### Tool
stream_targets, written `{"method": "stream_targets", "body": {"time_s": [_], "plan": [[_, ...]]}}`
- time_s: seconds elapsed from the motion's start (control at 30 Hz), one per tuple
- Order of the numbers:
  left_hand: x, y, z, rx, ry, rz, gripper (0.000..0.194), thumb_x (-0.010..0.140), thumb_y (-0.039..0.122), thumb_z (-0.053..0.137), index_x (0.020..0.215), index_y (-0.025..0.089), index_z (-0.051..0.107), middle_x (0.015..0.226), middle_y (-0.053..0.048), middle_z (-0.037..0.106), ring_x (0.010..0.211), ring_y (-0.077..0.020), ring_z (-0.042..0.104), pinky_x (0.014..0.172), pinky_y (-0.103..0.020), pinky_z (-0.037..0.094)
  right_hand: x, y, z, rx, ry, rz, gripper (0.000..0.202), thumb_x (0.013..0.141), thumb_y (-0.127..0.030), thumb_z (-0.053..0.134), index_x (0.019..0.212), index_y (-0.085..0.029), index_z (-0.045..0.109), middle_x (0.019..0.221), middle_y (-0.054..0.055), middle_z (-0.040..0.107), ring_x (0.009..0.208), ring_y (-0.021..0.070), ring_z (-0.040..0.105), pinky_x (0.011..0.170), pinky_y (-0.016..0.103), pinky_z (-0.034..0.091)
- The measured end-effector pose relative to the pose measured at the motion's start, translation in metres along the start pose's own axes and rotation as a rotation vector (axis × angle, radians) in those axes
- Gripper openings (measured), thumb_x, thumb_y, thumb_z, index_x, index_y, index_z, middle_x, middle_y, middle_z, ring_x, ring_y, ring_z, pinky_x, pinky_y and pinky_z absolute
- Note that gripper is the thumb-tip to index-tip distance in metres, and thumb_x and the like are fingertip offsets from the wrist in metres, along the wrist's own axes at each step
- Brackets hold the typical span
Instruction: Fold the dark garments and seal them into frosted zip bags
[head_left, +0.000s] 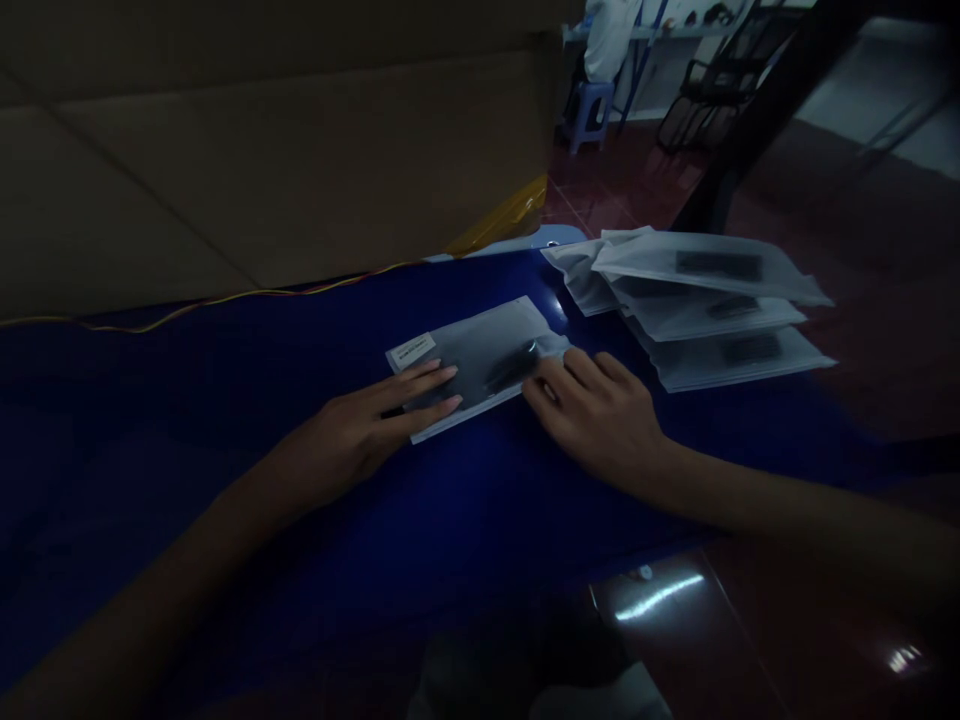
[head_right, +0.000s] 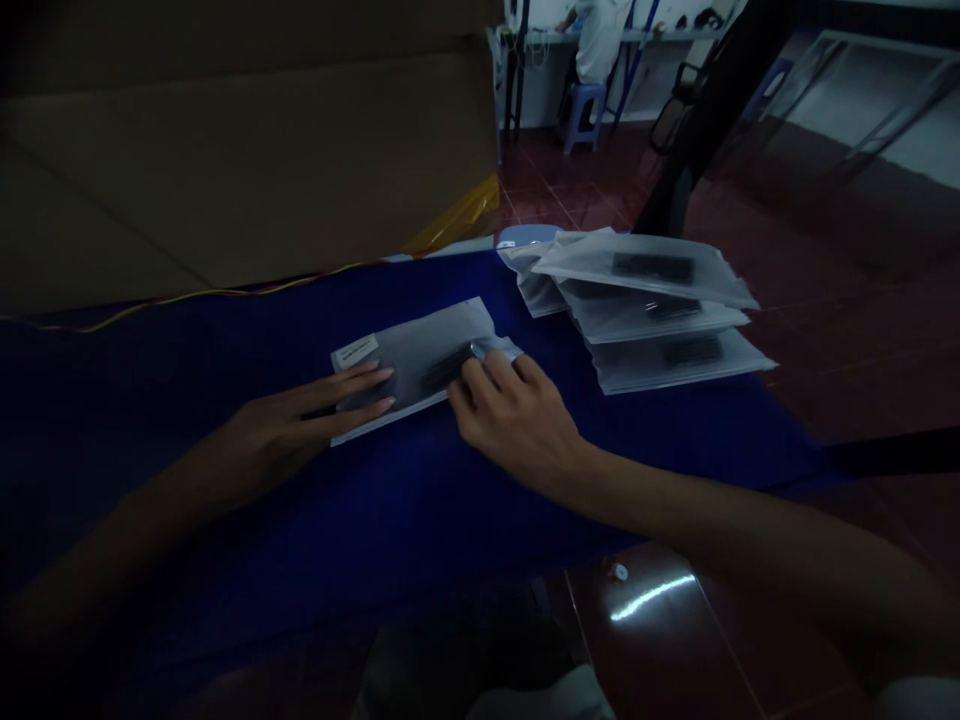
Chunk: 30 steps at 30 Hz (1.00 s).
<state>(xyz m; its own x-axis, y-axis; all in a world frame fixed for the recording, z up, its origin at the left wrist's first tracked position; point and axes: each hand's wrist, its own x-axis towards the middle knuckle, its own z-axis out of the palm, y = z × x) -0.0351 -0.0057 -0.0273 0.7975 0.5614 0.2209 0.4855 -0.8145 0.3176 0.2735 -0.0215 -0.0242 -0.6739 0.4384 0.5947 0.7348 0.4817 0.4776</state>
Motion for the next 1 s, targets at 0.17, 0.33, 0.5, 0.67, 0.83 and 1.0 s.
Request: {"method": "stream_targets", "body": {"time_s": [0.17, 0.33, 0.5, 0.67, 0.83, 1.0], "plan": [[0.000, 0.001, 0.001, 0.023, 0.040, -0.042, 0.055, 0.112, 0.016, 0.041, 0.160, 0.042, 0.044, 0.170, 0.001, 0.042, 0.157, -0.0234, 0.042, 0.121, -0.050, 0.050, -0.004, 0.012, 0.009, -0.093, -0.170, 0.143, 0.029, 0.093, 0.001, 0.055, 0.077, -0.017, 0.071, 0.071, 0.006, 0.063, 0.072, 0.0215, 0.050, 0.064, 0.036, 0.034], [0.000, 0.003, 0.004, 0.042, 0.058, -0.065, 0.054, 0.112, 0.017, 0.042, 0.159, 0.042, 0.046, 0.170, 0.000, 0.042, 0.156, -0.0257, 0.043, 0.118, -0.053, 0.052, -0.008, 0.018, 0.011, -0.075, -0.237, 0.182, 0.027, 0.092, 0.000, 0.051, 0.085, -0.017, 0.072, 0.076, 0.009, 0.066, 0.074, 0.0222, 0.052, 0.064, 0.035, 0.040], [0.001, 0.005, 0.002, 0.054, 0.068, -0.059, 0.055, 0.111, 0.014, 0.041, 0.158, 0.041, 0.047, 0.170, -0.001, 0.042, 0.155, -0.0253, 0.044, 0.118, -0.050, 0.053, -0.006, 0.026, 0.016, 0.050, -0.283, 0.168, 0.027, 0.096, -0.007, 0.050, 0.108, -0.013, 0.073, 0.100, 0.015, 0.071, 0.091, 0.0298, 0.060, 0.076, 0.043, 0.049], [0.001, 0.008, -0.014, 0.026, -0.005, 0.010, 0.055, 0.109, 0.013, 0.045, 0.156, 0.039, 0.052, 0.170, -0.002, 0.042, 0.155, -0.0241, 0.044, 0.120, -0.045, 0.050, -0.001, 0.034, 0.020, 0.434, -0.230, 0.025, 0.059, 0.092, -0.021, 0.065, 0.149, -0.012, 0.053, 0.155, 0.026, 0.050, 0.144, 0.0445, 0.046, 0.113, 0.065, 0.041], [0.000, 0.014, -0.017, 0.017, 0.018, 0.100, 0.046, 0.108, 0.033, 0.053, 0.154, 0.039, 0.054, 0.168, -0.002, 0.045, 0.155, -0.0280, 0.044, 0.126, -0.056, 0.040, -0.003, 0.025, 0.021, 0.731, -0.326, -0.096, 0.081, 0.098, -0.040, 0.067, 0.167, -0.018, 0.029, 0.176, 0.020, 0.023, 0.165, 0.0389, 0.012, 0.129, 0.066, 0.024], [0.003, 0.027, 0.000, 0.121, 0.077, 0.008, 0.071, 0.108, 0.058, 0.049, 0.169, 0.029, 0.028, 0.171, -0.011, 0.041, 0.157, -0.0352, 0.040, 0.127, -0.060, 0.037, -0.006, 0.016, 0.025, 0.764, -0.377, -0.139, 0.076, 0.104, -0.039, 0.062, 0.168, -0.015, 0.028, 0.176, 0.020, 0.025, 0.165, 0.0350, 0.016, 0.132, 0.063, 0.021]]}}
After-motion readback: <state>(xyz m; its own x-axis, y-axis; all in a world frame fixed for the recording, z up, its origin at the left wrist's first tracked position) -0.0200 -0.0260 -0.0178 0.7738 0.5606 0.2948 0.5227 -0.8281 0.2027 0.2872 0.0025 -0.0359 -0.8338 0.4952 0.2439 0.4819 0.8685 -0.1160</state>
